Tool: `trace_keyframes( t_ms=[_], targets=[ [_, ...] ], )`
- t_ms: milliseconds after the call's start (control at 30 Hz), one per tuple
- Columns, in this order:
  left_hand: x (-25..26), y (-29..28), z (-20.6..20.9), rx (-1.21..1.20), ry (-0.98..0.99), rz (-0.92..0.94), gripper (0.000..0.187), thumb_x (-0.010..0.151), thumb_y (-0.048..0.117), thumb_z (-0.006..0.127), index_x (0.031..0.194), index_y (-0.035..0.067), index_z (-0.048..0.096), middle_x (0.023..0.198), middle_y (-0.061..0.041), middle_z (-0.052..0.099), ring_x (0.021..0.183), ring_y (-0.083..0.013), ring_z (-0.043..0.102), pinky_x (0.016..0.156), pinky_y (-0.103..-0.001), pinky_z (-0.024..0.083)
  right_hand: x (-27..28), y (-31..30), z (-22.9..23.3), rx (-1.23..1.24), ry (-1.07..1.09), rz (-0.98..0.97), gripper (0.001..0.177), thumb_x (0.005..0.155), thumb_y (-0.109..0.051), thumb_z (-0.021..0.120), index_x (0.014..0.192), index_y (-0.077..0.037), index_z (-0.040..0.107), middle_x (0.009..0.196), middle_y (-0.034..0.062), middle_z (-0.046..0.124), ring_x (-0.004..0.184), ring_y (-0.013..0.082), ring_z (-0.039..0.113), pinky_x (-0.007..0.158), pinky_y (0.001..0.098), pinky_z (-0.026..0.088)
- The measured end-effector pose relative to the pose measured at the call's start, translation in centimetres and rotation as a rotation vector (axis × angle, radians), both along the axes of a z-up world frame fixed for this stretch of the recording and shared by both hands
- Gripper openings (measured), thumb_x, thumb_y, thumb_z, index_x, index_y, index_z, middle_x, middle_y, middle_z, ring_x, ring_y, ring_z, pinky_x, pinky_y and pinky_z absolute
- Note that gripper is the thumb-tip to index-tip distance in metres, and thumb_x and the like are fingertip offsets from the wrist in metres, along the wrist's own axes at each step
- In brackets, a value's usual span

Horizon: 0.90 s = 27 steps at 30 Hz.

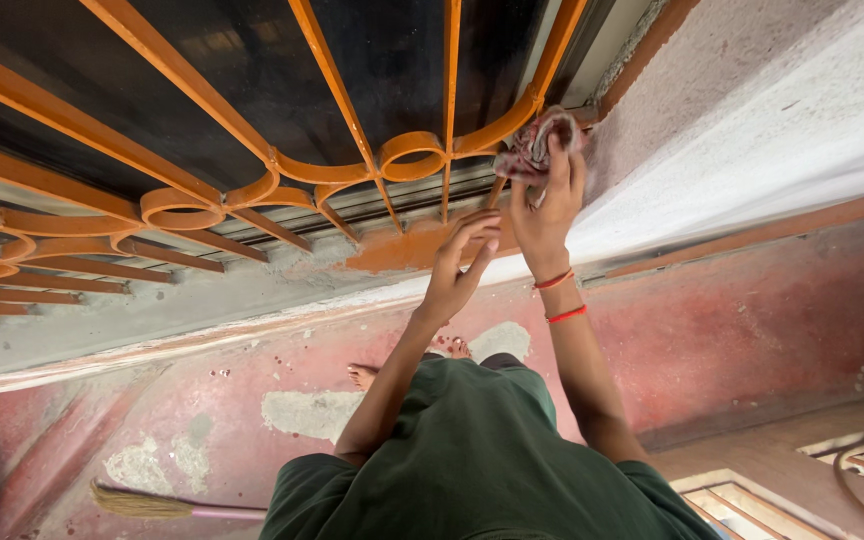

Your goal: The person wipes the metal bars of a window grill by hand using a patterned cloth, moving the cloth up and down and side to side along different sections of the frame.

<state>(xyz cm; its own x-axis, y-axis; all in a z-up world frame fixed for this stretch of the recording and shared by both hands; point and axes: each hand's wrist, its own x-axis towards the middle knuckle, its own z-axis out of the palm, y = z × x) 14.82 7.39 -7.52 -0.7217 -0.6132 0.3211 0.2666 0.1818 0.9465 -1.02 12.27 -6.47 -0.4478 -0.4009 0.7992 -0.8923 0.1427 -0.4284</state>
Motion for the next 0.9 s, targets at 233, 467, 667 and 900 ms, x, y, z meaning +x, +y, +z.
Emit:
trace_keyframes(
  t_ms=[233, 467, 667, 900],
  targets=[
    [0.8, 0.9, -3.4, 0.045, -0.072, -0.013, 0.026, 0.106, 0.011, 0.064, 0.13, 0.001, 0.064, 0.125, -0.01, 0.07, 0.118, -0.0191, 0.068, 0.103, -0.032, 0.052, 1.2, 0.3, -1.1, 0.262, -0.078, -0.02, 0.056, 0.093, 0.006, 0.062, 0.148, -0.001, 0.055, 0.14, 0.0192, 0.067, 0.097, 0.0229, 0.057, 0.091, 0.0417, 0.049],
    [2.4, 0.7, -3.9, 0.056, -0.078, -0.003, 0.021, 0.105, 0.01, 0.062, 0.125, 0.004, 0.066, 0.128, -0.007, 0.069, 0.096, -0.0133, 0.072, 0.079, -0.027, 0.053, -0.4, -1.7, 2.2, -0.203, -1.227, 0.5, 0.019, 0.112, -0.017, 0.06, 0.102, -0.001, 0.065, 0.085, 0.0031, 0.071, 0.069, 0.0103, 0.067, 0.053, 0.0242, 0.049],
    [2.2, 1.1, -4.6, 0.102, -0.111, 0.018, 0.019, 0.105, 0.01, 0.061, 0.122, 0.004, 0.068, 0.122, -0.006, 0.071, 0.084, -0.0116, 0.07, 0.066, -0.023, 0.049, 1.9, -2.0, 1.2, -0.137, -0.995, 0.423, 0.011, 0.107, -0.009, 0.067, 0.111, -0.003, 0.076, 0.085, 0.0062, 0.072, 0.066, 0.0129, 0.061, 0.057, 0.0279, 0.05],
    [1.5, 0.4, -3.9, 0.083, -0.089, -0.062, 0.02, 0.105, 0.014, 0.062, 0.124, 0.006, 0.067, 0.111, -0.004, 0.072, 0.083, -0.0089, 0.069, 0.067, -0.023, 0.05, -2.5, 1.7, 2.4, 0.283, 0.061, 0.024, 0.046, 0.091, 0.015, 0.063, 0.133, -0.001, 0.072, 0.142, 0.0082, 0.068, 0.106, 0.0254, 0.065, 0.09, 0.0348, 0.057]
  ],
)
